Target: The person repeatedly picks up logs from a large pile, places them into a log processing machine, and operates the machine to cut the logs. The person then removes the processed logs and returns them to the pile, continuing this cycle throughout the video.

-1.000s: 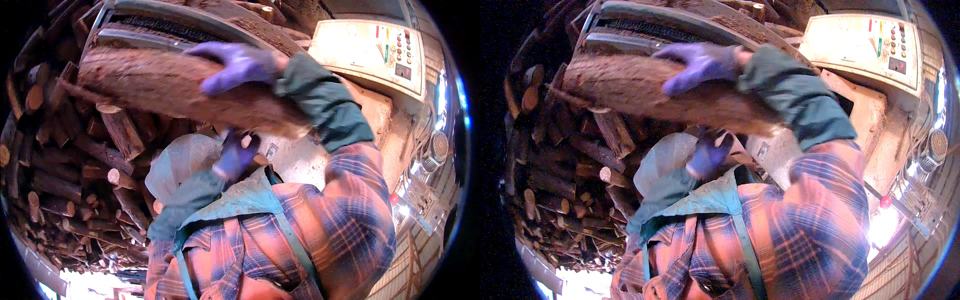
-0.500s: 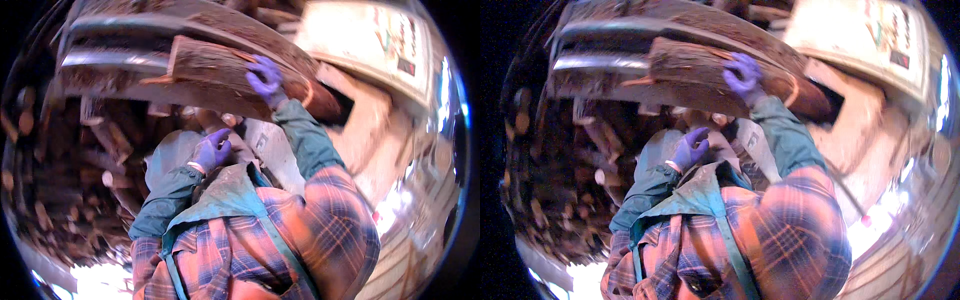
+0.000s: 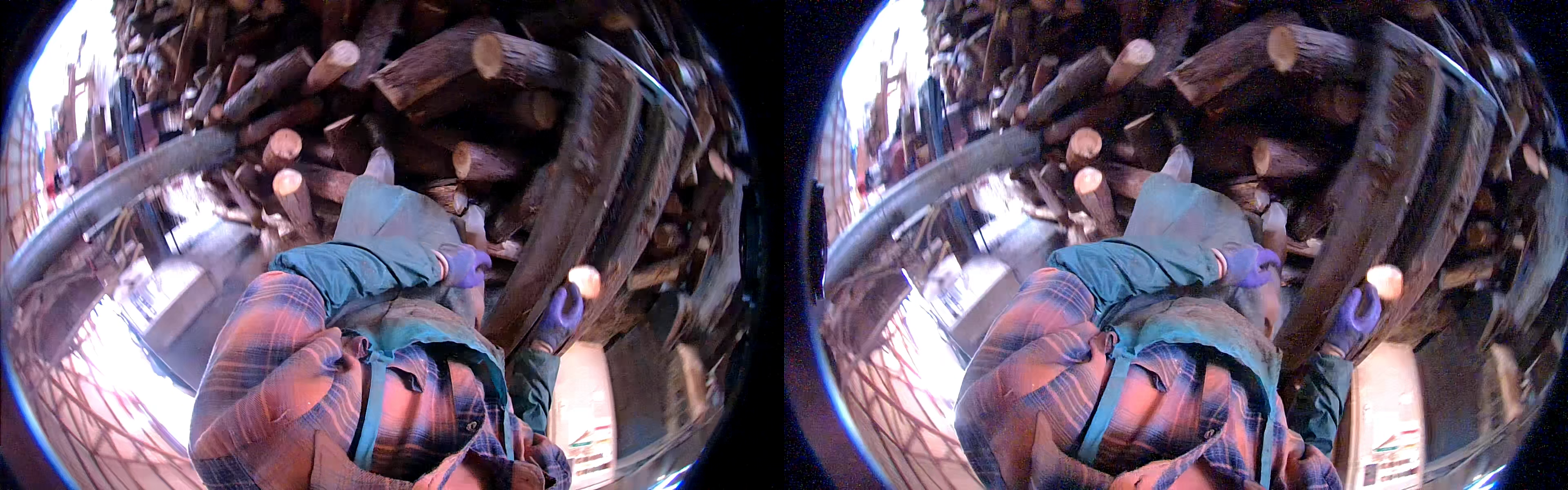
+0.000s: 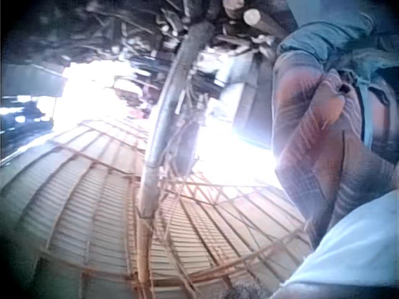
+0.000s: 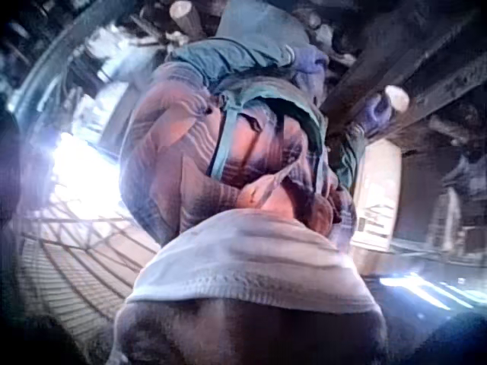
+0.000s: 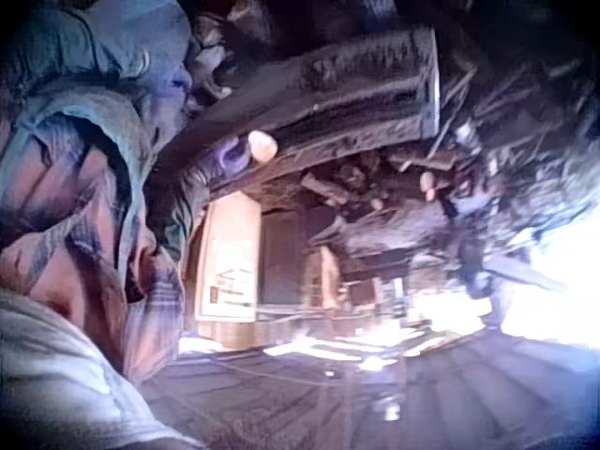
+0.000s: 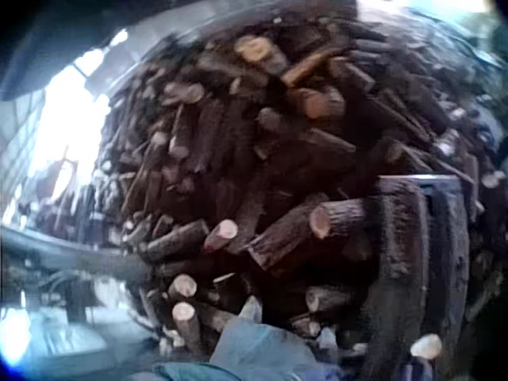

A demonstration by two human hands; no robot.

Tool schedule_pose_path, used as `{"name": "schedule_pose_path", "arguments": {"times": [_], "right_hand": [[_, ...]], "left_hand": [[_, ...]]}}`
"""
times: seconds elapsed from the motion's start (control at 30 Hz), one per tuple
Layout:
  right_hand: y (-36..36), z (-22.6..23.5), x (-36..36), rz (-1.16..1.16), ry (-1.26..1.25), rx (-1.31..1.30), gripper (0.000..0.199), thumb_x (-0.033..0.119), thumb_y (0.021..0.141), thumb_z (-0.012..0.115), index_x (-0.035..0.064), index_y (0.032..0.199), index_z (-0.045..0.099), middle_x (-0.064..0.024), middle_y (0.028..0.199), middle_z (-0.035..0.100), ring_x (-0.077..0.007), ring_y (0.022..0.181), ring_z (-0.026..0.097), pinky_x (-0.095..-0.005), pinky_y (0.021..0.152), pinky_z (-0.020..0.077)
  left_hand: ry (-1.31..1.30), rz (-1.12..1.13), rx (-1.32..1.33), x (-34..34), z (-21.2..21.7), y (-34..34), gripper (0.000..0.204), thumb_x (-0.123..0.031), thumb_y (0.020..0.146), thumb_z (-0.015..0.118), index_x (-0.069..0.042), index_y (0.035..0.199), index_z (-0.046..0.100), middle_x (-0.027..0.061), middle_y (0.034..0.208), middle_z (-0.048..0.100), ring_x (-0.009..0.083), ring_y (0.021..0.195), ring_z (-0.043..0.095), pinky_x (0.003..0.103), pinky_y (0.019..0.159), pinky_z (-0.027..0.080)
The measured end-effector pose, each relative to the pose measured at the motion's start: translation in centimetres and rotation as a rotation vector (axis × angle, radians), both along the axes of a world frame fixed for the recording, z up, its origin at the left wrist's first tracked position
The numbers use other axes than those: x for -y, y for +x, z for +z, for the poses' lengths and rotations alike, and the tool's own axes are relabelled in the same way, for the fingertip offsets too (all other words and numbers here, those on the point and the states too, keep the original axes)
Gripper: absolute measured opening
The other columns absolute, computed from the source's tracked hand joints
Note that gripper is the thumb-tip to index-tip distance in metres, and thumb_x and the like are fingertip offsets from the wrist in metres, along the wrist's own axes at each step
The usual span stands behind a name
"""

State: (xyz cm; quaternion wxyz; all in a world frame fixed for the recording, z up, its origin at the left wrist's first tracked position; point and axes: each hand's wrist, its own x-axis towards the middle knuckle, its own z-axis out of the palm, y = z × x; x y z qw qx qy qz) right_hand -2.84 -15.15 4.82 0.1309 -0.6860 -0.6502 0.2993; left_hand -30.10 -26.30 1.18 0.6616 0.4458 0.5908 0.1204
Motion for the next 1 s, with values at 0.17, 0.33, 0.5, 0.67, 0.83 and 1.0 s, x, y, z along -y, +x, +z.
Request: {"name": "schedule_pose_path", "arguments": {"times": [0.17,0.33,0.5,0.67,0.83,1.0], "right_hand": [[-19.3,-6.9,-2.9,0.240,-0.316,-0.405,0.032,0.005,0.093,0.066,-0.0034,0.124,0.061,-0.0113,0.123,0.064,-0.0206,0.113,0.060,-0.0339,0.102,0.0453],[-43.4,-16.0,-2.6,0.394,-0.869,-0.537,0.042,0.020,0.093,0.071,-0.0022,0.126,0.060,-0.0099,0.119,0.065,-0.0166,0.108,0.060,-0.0295,0.097,0.0469],[-64.7,-27.6,-2.2,0.608,-0.852,-0.530,0.058,0.037,0.090,0.072,-0.0034,0.129,0.057,-0.0125,0.122,0.062,-0.0209,0.111,0.058,-0.0314,0.098,0.0450],[-77.0,-37.9,-1.7,0.577,-0.776,-0.440,0.054,0.040,0.089,0.073,-0.0007,0.123,0.063,-0.0098,0.111,0.067,-0.0198,0.103,0.059,-0.0327,0.093,0.0468],[-73.9,-37.6,11.0,0.642,-0.385,-0.504,0.031,0.030,0.079,0.076,0.0003,0.088,0.072,-0.0166,0.084,0.072,-0.0282,0.078,0.068,-0.0385,0.078,0.0535],[-66.0,-31.9,18.3,0.587,-0.555,-0.528,0.021,0.022,0.087,0.076,0.0018,0.092,0.071,-0.0021,0.082,0.067,-0.0105,0.076,0.060,-0.0269,0.071,0.0506]], "left_hand": [[-0.150,0.419,0.064,3.6,-3.3,-11.5,0.041,-0.029,0.089,0.059,-0.009,0.125,0.064,0.0214,0.119,0.066,0.0358,0.111,0.063,0.043,0.097,0.049],[-0.225,0.820,-0.060,9.8,-10.3,-23.8,0.041,-0.027,0.091,0.059,-0.003,0.124,0.064,0.0213,0.116,0.068,0.0321,0.108,0.066,0.039,0.096,0.051],[-0.241,1.262,0.018,15.2,-17.1,-36.3,0.058,-0.041,0.090,0.068,-0.012,0.138,0.054,0.0143,0.124,0.065,0.0263,0.108,0.063,0.037,0.094,0.050],[-0.576,1.783,0.537,9.6,-24.2,-47.8,0.083,-0.063,0.088,0.064,-0.007,0.145,0.042,0.0069,0.137,0.055,0.0272,0.116,0.056,0.044,0.097,0.049],[-0.306,2.103,1.266,13.4,-37.4,-49.7,0.077,-0.063,0.083,0.068,-0.010,0.137,0.055,0.0107,0.125,0.064,0.0276,0.111,0.060,0.044,0.096,0.051],[-0.550,2.062,0.764,22.2,-32.3,-46.3,0.074,-0.056,0.086,0.069,-0.009,0.141,0.054,0.0114,0.130,0.062,0.0271,0.114,0.062,0.040,0.101,0.051]]}}
